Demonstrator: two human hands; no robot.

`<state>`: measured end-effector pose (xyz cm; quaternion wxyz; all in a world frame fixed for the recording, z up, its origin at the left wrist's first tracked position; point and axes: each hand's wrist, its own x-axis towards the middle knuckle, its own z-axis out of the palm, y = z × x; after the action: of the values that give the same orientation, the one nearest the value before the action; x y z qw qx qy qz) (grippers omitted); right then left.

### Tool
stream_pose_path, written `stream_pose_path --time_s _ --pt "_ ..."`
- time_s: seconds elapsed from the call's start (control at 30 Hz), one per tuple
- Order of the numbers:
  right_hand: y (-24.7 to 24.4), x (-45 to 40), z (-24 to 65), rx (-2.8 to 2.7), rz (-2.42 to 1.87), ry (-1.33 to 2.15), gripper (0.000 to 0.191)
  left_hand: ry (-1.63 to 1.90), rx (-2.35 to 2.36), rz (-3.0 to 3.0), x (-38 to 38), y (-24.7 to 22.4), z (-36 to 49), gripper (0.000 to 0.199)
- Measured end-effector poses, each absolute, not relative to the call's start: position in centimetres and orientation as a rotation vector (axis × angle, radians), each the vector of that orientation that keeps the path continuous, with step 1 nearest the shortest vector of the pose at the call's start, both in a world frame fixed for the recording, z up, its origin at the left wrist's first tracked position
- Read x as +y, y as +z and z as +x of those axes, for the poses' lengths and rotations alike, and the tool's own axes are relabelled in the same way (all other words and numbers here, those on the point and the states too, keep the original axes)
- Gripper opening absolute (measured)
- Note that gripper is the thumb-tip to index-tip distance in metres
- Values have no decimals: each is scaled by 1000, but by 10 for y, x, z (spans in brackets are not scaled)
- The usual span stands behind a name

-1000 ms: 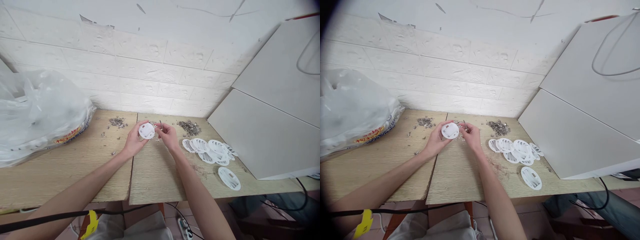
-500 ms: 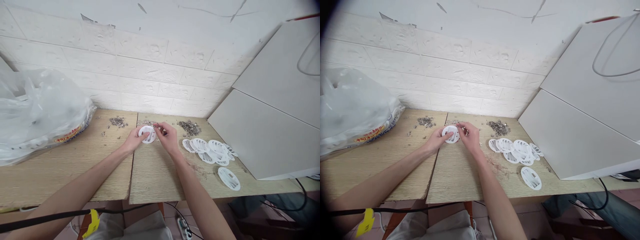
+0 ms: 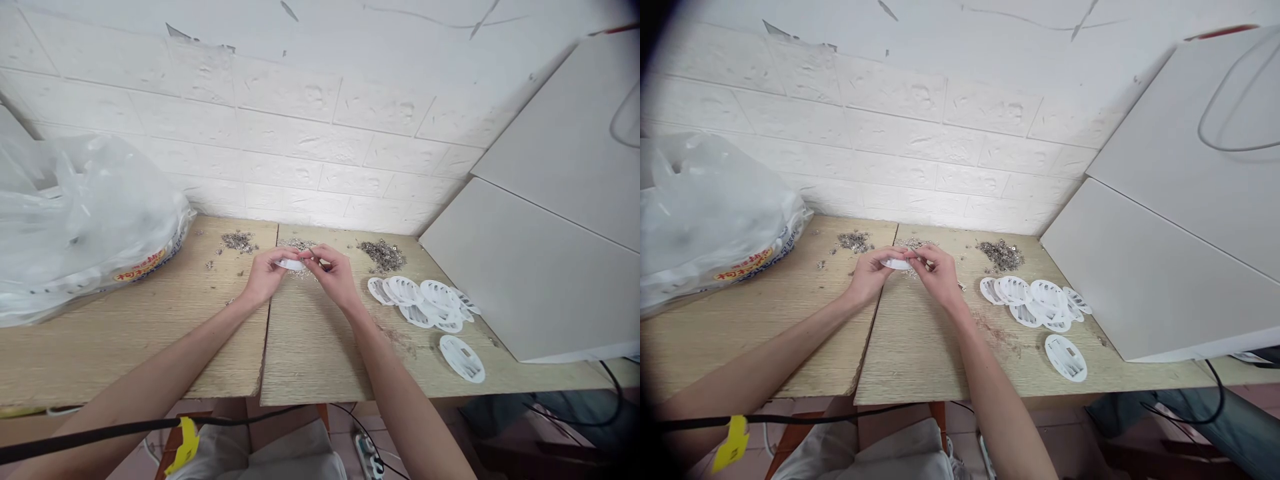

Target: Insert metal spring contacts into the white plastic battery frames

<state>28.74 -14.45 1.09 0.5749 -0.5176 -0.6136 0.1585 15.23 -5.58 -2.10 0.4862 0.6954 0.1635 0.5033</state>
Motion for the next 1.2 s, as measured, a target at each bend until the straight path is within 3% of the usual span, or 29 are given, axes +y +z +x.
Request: stream_pose_path --time_s 0.9,1.2 --pt "-3 -140 292 -1759 -1218 17 12 1228 224 2212 -46 -12 141 21" --pt "5 -143 292 -1616 -1235 242 13 1241 243 2185 -47 -12 141 21"
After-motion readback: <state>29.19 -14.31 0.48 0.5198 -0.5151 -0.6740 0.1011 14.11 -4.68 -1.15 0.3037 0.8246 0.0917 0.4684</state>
